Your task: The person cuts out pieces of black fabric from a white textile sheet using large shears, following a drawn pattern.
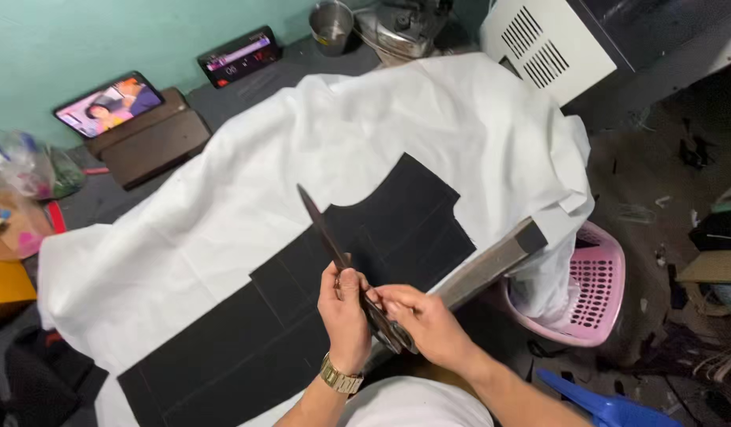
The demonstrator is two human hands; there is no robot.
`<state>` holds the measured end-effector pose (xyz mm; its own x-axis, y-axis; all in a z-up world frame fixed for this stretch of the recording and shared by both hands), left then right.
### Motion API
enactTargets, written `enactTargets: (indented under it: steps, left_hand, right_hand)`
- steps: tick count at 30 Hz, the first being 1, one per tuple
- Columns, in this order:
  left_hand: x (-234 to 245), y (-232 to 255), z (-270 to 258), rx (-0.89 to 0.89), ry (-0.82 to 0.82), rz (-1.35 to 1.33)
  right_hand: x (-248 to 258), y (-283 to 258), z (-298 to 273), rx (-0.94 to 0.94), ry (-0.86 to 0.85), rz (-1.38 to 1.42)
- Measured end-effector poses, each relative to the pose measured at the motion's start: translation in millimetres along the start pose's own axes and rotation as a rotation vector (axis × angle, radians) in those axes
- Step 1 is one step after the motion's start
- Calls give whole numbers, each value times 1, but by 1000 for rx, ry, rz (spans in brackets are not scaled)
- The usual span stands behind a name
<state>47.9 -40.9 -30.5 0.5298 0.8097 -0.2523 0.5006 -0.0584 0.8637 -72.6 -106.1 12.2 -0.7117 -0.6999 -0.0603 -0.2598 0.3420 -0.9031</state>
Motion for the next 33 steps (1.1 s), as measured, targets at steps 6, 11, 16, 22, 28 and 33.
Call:
enactTargets:
  steps: [6, 11, 16, 22, 28, 33]
  left_hand:
    - [-69, -73, -24, 169, 5, -141]
    - [-144, -90, -49, 57, -141, 153]
    - [-187, -79, -53, -800, -253, 994]
    - [-167, -121, -31, -1008, 78, 1364]
    - [-159, -127, -30, -1004, 114, 1303]
    - [-155, -127, -26, -970, 100, 1273]
  right_hand:
    - [86, 70, -53, -421, 13, 788]
    - [169, 99, -64, -465, -3, 496]
    - [240, 126, -85, -642, -118, 120]
    - [306, 147, -110, -752, -309, -160]
    - [315, 118, -118, -951, -343, -481]
    - [353, 190, -149, -1006, -338, -161]
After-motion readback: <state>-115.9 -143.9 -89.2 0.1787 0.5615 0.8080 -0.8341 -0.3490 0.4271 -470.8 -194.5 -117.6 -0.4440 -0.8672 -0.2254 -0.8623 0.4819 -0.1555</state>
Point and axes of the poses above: each hand's wrist, its own z-axis towards the middle knuckle, its own x-axis out of the back of the hand, y = z × x, the point moved 7 cm from there along z, towards the middle knuckle, and after that the axes turned 13 degrees about z, right-handed, at the moved point
